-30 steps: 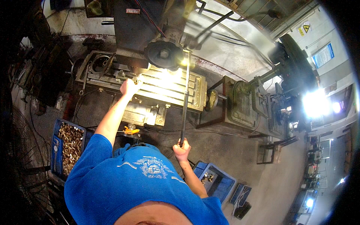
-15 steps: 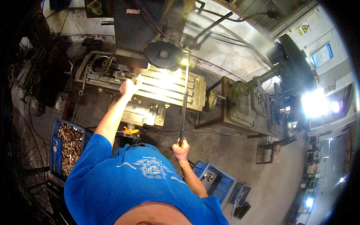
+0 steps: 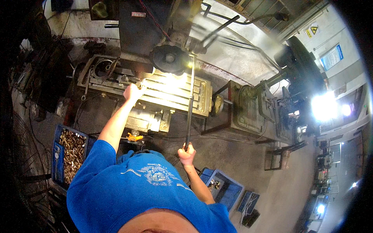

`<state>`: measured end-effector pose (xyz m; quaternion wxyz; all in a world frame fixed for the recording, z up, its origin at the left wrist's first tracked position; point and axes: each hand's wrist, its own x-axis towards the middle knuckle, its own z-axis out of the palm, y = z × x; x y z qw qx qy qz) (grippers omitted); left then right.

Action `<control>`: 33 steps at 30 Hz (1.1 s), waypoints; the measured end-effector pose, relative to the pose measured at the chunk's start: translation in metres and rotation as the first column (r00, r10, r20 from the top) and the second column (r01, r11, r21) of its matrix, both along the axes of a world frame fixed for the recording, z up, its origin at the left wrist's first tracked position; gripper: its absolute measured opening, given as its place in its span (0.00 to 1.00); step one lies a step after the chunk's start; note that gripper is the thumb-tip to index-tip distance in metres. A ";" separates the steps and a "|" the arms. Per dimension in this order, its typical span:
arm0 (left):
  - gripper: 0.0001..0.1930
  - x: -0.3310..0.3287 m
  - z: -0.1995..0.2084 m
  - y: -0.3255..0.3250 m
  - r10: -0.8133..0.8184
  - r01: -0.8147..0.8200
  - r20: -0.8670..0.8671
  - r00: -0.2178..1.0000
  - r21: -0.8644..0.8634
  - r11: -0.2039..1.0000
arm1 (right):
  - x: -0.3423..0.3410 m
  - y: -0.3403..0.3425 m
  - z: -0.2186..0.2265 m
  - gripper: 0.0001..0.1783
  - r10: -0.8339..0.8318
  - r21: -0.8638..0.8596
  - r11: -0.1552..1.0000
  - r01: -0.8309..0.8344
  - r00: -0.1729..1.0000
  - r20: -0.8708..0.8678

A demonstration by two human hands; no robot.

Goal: The person repeatedly loads small brass parts into a drill press, operates the lever to drill, and removes the finished parts. They place the drilled parts into a blue bin and occasionally use a dial caliper to measure a part.

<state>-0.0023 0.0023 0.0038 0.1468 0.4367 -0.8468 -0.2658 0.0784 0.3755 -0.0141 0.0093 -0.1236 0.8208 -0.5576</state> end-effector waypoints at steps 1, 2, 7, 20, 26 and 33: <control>0.32 0.000 0.002 0.001 0.005 -0.005 -0.001 1.000 0.000 1.000 | -0.003 -0.001 -0.007 0.08 -0.002 -0.014 1.000 0.002 1.000 -0.003; 0.33 0.001 0.004 0.002 -0.011 0.011 -0.004 1.000 0.005 1.000 | -0.004 -0.001 -0.013 0.08 -0.008 -0.030 1.000 0.008 1.000 -0.005; 0.32 0.003 0.011 0.003 -0.011 0.012 -0.012 1.000 0.033 0.999 | -0.008 -0.001 -0.018 0.08 -0.005 0.011 1.000 0.006 1.000 -0.022; 0.30 0.002 -0.009 -0.003 -0.076 0.076 -0.038 0.996 -0.007 0.997 | 0.047 0.108 0.240 0.39 0.444 -0.630 0.657 -0.415 0.888 -0.121; 0.26 0.014 -0.006 -0.005 -0.174 0.179 -0.139 0.975 0.023 0.984 | 0.055 0.104 0.180 0.36 0.178 -0.685 0.727 -0.045 0.976 0.126; 0.15 0.007 0.000 0.013 -0.188 0.152 -0.296 0.937 -0.140 0.978 | 0.061 0.094 0.147 0.36 0.156 -0.582 0.812 0.050 0.941 0.299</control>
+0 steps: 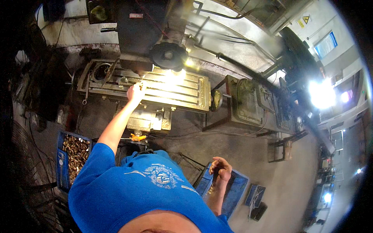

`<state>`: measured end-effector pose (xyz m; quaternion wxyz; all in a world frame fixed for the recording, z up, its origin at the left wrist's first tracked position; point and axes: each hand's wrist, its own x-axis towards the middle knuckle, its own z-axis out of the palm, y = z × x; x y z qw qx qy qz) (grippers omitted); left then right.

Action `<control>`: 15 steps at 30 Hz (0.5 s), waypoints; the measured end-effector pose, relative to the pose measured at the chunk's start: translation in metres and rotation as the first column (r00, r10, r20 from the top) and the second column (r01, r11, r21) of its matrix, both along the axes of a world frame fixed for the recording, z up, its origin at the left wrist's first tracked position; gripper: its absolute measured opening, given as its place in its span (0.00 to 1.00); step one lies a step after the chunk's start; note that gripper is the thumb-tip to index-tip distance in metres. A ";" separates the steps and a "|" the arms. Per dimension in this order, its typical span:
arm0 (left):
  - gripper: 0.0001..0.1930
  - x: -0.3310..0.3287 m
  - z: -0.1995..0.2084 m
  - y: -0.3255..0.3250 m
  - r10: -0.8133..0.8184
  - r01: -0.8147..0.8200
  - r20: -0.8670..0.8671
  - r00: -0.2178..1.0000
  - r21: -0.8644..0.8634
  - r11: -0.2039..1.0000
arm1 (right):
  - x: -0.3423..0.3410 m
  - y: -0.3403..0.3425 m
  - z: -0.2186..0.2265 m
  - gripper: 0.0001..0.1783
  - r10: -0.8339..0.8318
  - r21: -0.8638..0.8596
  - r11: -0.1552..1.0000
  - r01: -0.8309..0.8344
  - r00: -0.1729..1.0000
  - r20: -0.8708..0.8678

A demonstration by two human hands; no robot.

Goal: The person repeatedly loads small brass parts into a drill press, operates the lever to drill, and removes the finished parts. They place the drilled parts into a blue bin and occasionally use a dial caliper to measure a part.

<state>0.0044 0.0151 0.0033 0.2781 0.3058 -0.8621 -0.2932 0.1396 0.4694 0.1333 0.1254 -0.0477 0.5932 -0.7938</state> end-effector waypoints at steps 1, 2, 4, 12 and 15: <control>0.15 -0.003 0.000 0.001 -0.005 0.005 0.024 1.000 -0.002 1.000 | 0.000 0.001 -0.004 0.36 -0.001 0.008 1.000 0.001 1.000 0.000; 0.15 -0.006 0.001 0.001 -0.007 0.007 0.050 0.999 -0.007 1.000 | 0.001 0.002 -0.010 0.37 0.000 0.013 1.000 0.000 1.000 0.001; 0.14 -0.012 -0.001 -0.002 -0.023 0.025 0.072 0.997 -0.026 0.999 | 0.003 0.003 -0.013 0.39 -0.005 0.053 0.999 0.004 1.000 0.015; 0.10 -0.002 0.011 0.012 -0.231 0.231 -0.088 0.969 -0.011 0.973 | 0.007 0.013 -0.031 0.24 -0.078 0.048 0.996 0.075 0.994 0.079; 0.11 0.040 0.000 0.034 -0.425 0.421 -0.004 0.905 0.148 0.895 | 0.003 0.012 -0.031 0.23 -0.073 0.010 0.997 0.072 0.990 0.124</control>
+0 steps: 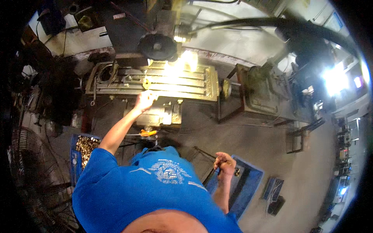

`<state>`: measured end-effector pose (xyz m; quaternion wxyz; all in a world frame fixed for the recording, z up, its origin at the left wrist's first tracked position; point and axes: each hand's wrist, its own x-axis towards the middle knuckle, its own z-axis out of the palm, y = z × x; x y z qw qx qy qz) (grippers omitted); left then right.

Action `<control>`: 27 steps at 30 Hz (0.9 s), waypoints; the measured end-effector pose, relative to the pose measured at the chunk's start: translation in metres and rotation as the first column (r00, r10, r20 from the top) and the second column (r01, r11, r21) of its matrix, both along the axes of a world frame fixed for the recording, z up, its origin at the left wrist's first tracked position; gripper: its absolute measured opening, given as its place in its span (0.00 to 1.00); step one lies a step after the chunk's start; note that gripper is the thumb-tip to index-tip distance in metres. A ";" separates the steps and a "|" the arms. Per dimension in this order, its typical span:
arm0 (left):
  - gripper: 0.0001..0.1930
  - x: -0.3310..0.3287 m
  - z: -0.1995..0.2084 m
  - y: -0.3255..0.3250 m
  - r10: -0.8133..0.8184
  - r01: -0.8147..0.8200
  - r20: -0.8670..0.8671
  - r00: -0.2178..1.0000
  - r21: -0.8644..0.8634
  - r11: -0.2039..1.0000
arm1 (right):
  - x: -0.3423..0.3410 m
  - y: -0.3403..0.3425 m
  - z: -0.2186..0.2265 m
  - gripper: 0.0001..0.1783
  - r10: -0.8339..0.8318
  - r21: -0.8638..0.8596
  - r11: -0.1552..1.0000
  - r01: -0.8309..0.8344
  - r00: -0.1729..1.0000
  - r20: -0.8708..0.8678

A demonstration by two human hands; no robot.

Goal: The person repeatedly loads small brass parts into a drill press, operates the lever to drill, and removes the finished parts. They place the drilled parts into a blue bin and occasionally use a dial caliper to measure a part.

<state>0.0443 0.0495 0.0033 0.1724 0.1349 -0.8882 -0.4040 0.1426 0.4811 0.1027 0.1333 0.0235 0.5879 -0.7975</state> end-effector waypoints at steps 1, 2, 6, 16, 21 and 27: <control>0.10 0.016 -0.007 -0.001 -0.052 0.092 0.185 0.981 -0.209 0.974 | -0.001 0.000 -0.004 0.23 0.025 -0.032 0.999 -0.024 1.000 0.017; 0.08 0.029 -0.023 -0.010 -0.101 0.131 0.104 0.990 -0.348 0.928 | -0.004 -0.002 -0.007 0.22 0.049 -0.069 0.997 -0.047 0.999 0.023; 0.07 0.067 -0.004 -0.030 0.081 -0.118 0.087 0.993 0.615 0.780 | -0.018 -0.023 -0.016 0.20 0.179 0.058 0.983 -0.177 0.983 -0.038; 0.14 0.215 0.016 0.031 0.260 -0.127 0.154 0.953 0.985 -0.120 | -0.016 -0.217 -0.039 0.38 0.740 0.633 0.665 -0.396 0.234 -0.631; 0.13 0.273 0.028 0.040 0.379 -0.001 0.026 0.925 0.998 -0.066 | 0.031 -0.272 -0.040 0.41 0.767 0.702 0.581 -0.412 -0.009 -0.641; 0.14 0.342 0.004 0.008 0.437 0.211 -0.188 0.880 0.978 -0.004 | 0.069 -0.315 -0.061 0.35 0.899 0.746 0.424 -0.514 0.140 -0.415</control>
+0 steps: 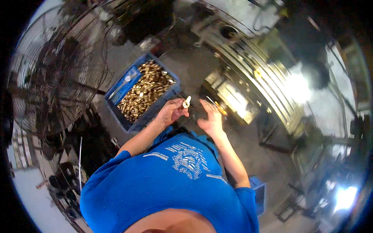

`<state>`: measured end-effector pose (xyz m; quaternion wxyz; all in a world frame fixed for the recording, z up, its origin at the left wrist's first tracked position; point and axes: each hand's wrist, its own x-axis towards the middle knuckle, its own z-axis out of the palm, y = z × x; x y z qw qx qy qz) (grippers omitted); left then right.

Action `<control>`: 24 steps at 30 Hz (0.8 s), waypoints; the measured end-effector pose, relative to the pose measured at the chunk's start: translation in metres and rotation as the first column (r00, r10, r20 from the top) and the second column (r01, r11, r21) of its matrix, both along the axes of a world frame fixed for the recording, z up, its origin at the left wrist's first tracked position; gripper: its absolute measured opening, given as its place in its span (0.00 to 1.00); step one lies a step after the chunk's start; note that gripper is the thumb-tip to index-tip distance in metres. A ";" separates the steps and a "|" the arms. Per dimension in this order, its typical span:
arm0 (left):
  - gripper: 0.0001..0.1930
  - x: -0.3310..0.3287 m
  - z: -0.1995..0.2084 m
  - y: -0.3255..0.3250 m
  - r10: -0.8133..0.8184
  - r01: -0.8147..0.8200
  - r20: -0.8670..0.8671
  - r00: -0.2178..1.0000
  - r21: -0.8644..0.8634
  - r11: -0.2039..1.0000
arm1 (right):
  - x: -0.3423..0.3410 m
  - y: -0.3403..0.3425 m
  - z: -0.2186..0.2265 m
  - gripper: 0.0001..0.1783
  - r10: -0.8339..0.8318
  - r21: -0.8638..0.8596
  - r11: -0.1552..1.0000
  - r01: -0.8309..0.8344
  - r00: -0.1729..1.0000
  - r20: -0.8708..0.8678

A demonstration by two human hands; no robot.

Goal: The person repeatedly loads small brass parts into a drill press, operates the lever to drill, and removes the finished parts. They place the drilled parts into a blue bin and occasionally use a dial caliper to measure a part.

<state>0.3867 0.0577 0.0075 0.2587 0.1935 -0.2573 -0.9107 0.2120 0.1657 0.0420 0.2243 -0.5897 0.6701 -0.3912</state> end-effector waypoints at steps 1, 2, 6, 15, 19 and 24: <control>0.14 0.019 0.000 -0.006 0.028 -0.029 0.058 0.998 0.013 0.999 | 0.010 -0.011 -0.004 0.33 0.034 0.091 0.995 -0.043 0.994 0.102; 0.14 0.038 0.005 -0.012 0.042 -0.045 0.111 0.993 0.028 0.999 | 0.022 -0.026 -0.006 0.31 0.058 0.131 0.987 -0.091 0.970 0.235; 0.16 0.120 0.013 -0.022 0.213 -0.217 0.054 0.976 0.088 0.972 | 0.082 -0.094 -0.007 0.26 0.083 0.233 0.910 -0.343 0.701 0.708; 0.17 0.259 0.021 -0.030 0.518 -0.528 0.186 0.835 0.006 0.849 | 0.263 -0.261 -0.071 0.38 0.315 0.204 0.674 -0.710 0.526 0.790; 0.17 0.293 0.006 -0.010 0.625 -0.637 0.205 0.753 -0.011 0.771 | 0.300 -0.296 -0.092 0.41 0.325 0.495 0.713 -0.495 0.860 0.392; 0.18 0.307 -0.001 0.010 0.685 -0.737 0.310 0.659 0.087 0.670 | 0.304 -0.287 -0.107 0.23 0.434 0.173 0.887 -0.427 0.901 0.000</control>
